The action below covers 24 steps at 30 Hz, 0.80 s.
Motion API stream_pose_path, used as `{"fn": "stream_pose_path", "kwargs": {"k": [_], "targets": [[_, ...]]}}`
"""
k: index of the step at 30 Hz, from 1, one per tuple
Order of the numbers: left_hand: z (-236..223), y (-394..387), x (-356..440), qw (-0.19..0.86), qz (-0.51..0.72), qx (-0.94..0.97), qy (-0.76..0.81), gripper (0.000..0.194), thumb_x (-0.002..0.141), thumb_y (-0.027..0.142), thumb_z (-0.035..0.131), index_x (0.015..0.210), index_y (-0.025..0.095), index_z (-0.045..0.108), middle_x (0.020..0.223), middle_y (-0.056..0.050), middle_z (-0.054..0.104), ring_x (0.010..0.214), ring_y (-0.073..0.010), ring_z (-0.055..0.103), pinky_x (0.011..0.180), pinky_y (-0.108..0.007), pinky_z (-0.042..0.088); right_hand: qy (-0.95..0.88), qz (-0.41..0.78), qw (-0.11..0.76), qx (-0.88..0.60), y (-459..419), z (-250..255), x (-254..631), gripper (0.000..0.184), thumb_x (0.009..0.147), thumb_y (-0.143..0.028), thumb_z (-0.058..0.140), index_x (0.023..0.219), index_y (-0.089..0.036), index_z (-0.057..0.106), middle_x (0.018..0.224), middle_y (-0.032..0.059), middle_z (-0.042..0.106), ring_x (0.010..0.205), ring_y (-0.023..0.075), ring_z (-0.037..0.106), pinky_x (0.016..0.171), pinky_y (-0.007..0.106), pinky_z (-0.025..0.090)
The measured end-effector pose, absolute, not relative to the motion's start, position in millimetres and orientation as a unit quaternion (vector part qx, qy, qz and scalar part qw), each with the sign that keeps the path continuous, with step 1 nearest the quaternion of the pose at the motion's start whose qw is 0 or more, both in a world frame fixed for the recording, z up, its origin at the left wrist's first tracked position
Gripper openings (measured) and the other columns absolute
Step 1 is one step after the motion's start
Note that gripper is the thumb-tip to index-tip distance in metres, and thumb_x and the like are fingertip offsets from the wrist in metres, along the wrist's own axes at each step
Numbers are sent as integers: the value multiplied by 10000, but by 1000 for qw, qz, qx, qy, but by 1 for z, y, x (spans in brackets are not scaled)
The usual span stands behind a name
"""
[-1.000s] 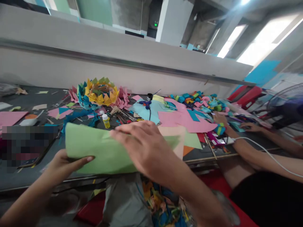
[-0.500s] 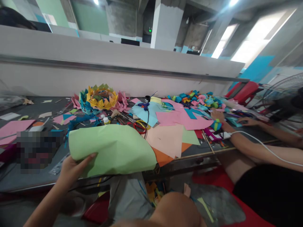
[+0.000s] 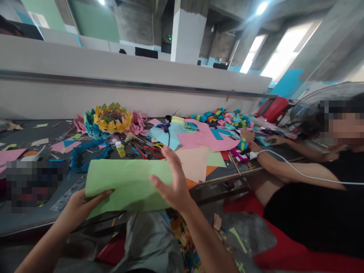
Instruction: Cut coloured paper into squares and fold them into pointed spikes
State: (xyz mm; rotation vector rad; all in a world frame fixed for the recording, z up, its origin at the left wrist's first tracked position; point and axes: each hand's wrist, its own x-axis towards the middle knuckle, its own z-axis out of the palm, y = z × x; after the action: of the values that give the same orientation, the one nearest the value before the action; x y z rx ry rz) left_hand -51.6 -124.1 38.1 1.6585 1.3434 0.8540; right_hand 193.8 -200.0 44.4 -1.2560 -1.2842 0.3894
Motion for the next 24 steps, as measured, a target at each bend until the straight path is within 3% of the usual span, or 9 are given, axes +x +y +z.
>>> {"fn": "stream_pose_path", "kwargs": {"k": [3, 5, 8, 11, 15, 19, 22, 24], "targets": [[45, -127, -61, 365, 352, 693, 512, 281, 522, 483, 709, 557, 204, 703, 590, -19, 686, 569, -219, 599, 531, -258, 484, -484, 233, 610, -582, -176, 4, 213, 839, 575, -382, 757, 1314, -240, 386, 1444, 107, 282, 1327, 275, 242, 1051, 488, 253], [48, -128, -67, 344, 367, 706, 499, 262, 535, 486, 706, 589, 230, 713, 640, 1, 704, 613, -231, 616, 593, -285, 507, -426, 359, 629, -542, -176, -22, 221, 858, 536, -396, 776, 1295, -234, 409, 1386, 136, 381, 1246, 270, 393, 975, 467, 368], [48, -129, -71, 318, 402, 688, 514, 269, 530, 487, 724, 607, 229, 713, 651, 20, 707, 620, -223, 617, 627, -302, 519, -394, 488, 633, -453, -184, -40, 226, 693, 474, -394, 805, 1101, -198, 584, 1111, 114, 634, 996, 256, 596, 845, 434, 479], [47, -127, -71, 311, 454, 626, 552, 321, 484, 496, 760, 604, 203, 707, 643, 13, 705, 616, -219, 612, 637, -320, 530, -383, 486, 651, -441, -182, -32, 227, 554, 471, -366, 808, 964, -183, 634, 907, 64, 702, 828, 233, 642, 779, 413, 513], [48, -119, -73, 381, 495, 519, 583, 338, 396, 395, 832, 628, 186, 701, 672, 26, 711, 638, -192, 618, 681, -311, 542, -383, 439, 687, -434, -165, -1, 234, 620, 488, -264, 807, 1066, -219, 586, 969, 19, 683, 874, 199, 632, 789, 346, 516], [39, -105, -78, 463, 515, 442, 570, 370, 326, 314, 862, 613, 158, 688, 622, 47, 697, 569, -130, 598, 598, -215, 535, -441, 453, 653, -417, -150, 14, 237, 658, 525, -236, 789, 1136, -266, 547, 1026, -9, 668, 930, 170, 620, 837, 331, 492], [22, -97, -80, 462, 526, 439, 563, 343, 361, 336, 848, 606, 159, 685, 591, 52, 687, 526, -101, 577, 523, -166, 503, -455, 484, 610, -432, -142, 2, 234, 539, 489, -272, 799, 998, -201, 634, 935, 19, 697, 842, 190, 643, 795, 363, 508], [12, -93, -83, 444, 493, 476, 577, 390, 331, 383, 836, 598, 142, 687, 579, 9, 687, 495, -130, 580, 471, -202, 501, -459, 497, 585, -448, -138, -11, 232, 456, 463, -285, 805, 879, -151, 678, 848, 51, 711, 760, 212, 652, 727, 382, 527]]}}
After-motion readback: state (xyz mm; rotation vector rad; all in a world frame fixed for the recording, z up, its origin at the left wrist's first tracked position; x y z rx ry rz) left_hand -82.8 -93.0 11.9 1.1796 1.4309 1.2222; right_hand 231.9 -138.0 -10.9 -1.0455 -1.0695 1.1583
